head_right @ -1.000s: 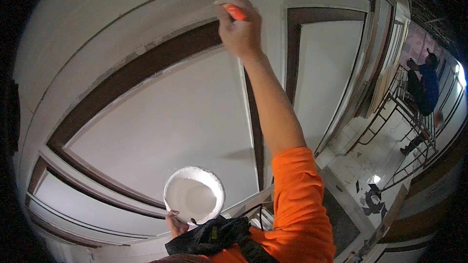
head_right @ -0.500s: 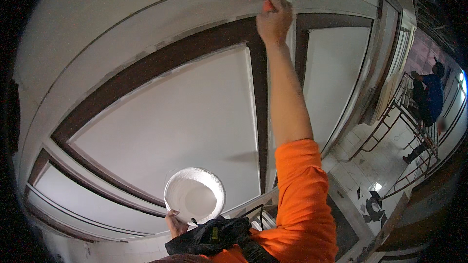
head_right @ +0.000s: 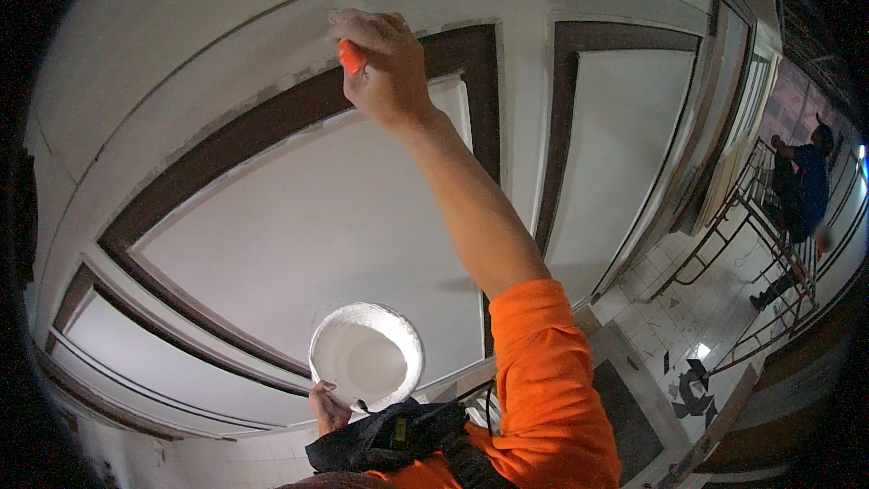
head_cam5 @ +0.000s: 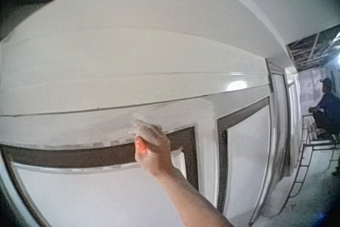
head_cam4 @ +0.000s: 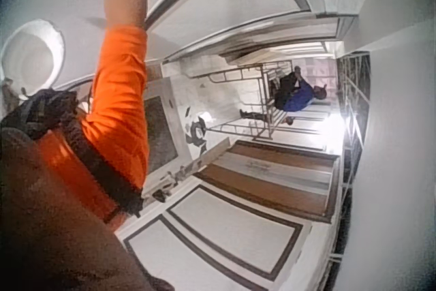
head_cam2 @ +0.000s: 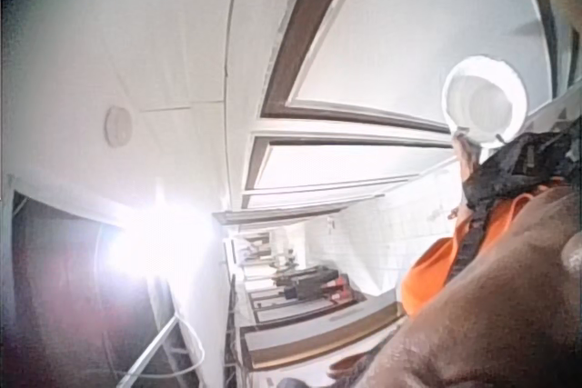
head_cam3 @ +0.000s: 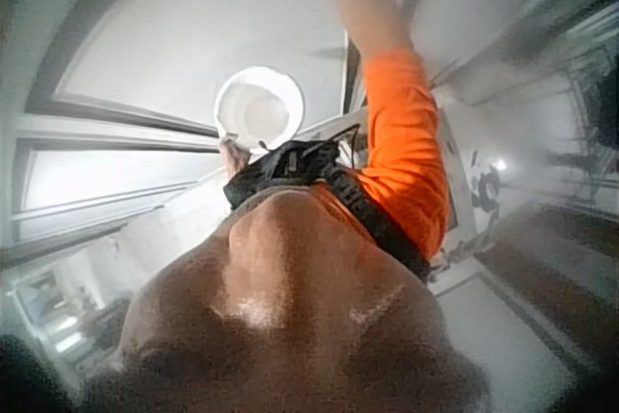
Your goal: The person stands on a ladder and uses a paint brush to apply white paint from a bucket onto the ceiling trim and panels.
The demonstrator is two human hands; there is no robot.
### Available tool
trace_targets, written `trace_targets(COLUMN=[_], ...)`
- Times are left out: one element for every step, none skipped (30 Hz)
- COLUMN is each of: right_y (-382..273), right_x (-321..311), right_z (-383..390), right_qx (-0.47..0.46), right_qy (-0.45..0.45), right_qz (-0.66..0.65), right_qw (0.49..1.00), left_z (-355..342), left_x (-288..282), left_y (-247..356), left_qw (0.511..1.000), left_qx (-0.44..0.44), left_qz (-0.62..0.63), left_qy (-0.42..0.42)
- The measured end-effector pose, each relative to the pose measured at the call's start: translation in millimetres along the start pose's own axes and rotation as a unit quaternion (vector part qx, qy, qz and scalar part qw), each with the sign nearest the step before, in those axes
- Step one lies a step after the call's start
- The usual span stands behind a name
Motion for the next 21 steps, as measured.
trace_targets(right_y=[-3.3,-1.3,3.3,19.9,50.5,77.0,89.8,102.2,124.9,142.1,138.9,133.8,129.3,129.4,127.8,125.2,119.5,104.3,82.5,56.0,33.3], right_x=[-2.8,-8.8,-14.0,-29.1,-42.5,-50.6,-62.9,-78.0,-98.5,-113.5,-116.7,-123.5,-129.8,-130.7,-124.8,-111.5,-92.0,-72.3,-50.7,-36.7,-26.3], right_z=[-3.4,-5.9,-4.1,-4.1,-0.5,2.5,4.4,4.8,9.1,15.0,12.5,8.4,4.8,4.1,5.1,7.8,9.7,8.9,7.6,0.1,-7.9], right_qx=[0.0,0.107,0.211,0.262,0.294,0.327,0.359,0.388,0.386,0.384,0.385,0.36,0.329,0.309,0.308,0.272,0.238,0.202,0.165,0.111,0.056], right_qy=[0.001,0.024,0.047,0.018,0.037,0.056,0.092,0.127,0.123,0.118,0.117,0.133,0.147,0.112,0.112,0.069,0.026,0.024,0.024,-0.006,-0.034], right_qz=[0.0,-0.104,-0.207,-0.132,-0.143,-0.16,-0.178,-0.196,-0.136,-0.078,-0.082,0.028,0.139,0.196,0.196,0.202,0.204,0.162,0.118,0.121,0.127], right_qw=[1.0,0.989,0.954,0.956,0.944,0.93,0.912,0.892,0.904,0.912,0.912,0.923,0.922,0.924,0.924,0.938,0.949,0.965,0.979,0.986,0.99], left_z=[-1.6,-1.9,-1.4,-1.6,-5.5,-6.9,-6.5,-6.5,-4.0,-2.1,-1.6,-3.1,-5.2,-7.8,-10.9,-13.7,-12.0,-8.7,-5.6,-4.0,-4.8], left_x=[-1.8,-4.0,-5.7,-5.1,-3.8,-5.8,-4.6,-2.6,7.8,13.4,10.2,5.3,1.1,-3.1,-7.1,-8.4,-8.1,-6.1,-6.1,-9.7,-12.9], left_y=[0.7,1.2,0.9,1.6,0.5,0.4,0.8,1.0,2.3,2.5,2.3,1.6,0.4,-0.3,-1.0,-1.9,-1.4,-1.2,-0.7,-0.9,-1.5], left_qw=[1.0,1.0,1.0,1.0,0.999,0.999,1.0,1.0,0.999,0.999,0.999,0.999,0.999,0.999,1.0,1.0,1.0,1.0,1.0,1.0,1.0], left_qx=[-0.003,-0.002,0.001,0.003,-0.001,-0.001,0.0,0.0,0.003,0.006,0.007,0.001,-0.006,-0.006,-0.003,-0.001,0.0,-0.001,0.001,0.005,0.018], left_qz=[0.003,0.003,-0.007,-0.018,-0.021,-0.023,-0.022,-0.022,-0.036,-0.049,-0.047,-0.041,-0.035,-0.033,-0.018,-0.004,-0.005,0.005,0.015,0.017,0.006], left_qy=[-0.008,-0.007,-0.012,-0.02,-0.027,-0.023,-0.019,-0.017,-0.009,0.0,0.003,-0.009,-0.023,-0.023,-0.019,-0.016,-0.013,-0.012,-0.011,-0.008,-0.012])
Point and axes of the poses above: each hand's wrist, its own z-axis away from the middle knuckle, its own x-axis out of the palm, y = z × x, the point moved 2 cm from there along -z, towards the middle knuckle, and after that the axes turned 7 degrees about -y, right-handed, at the moved point
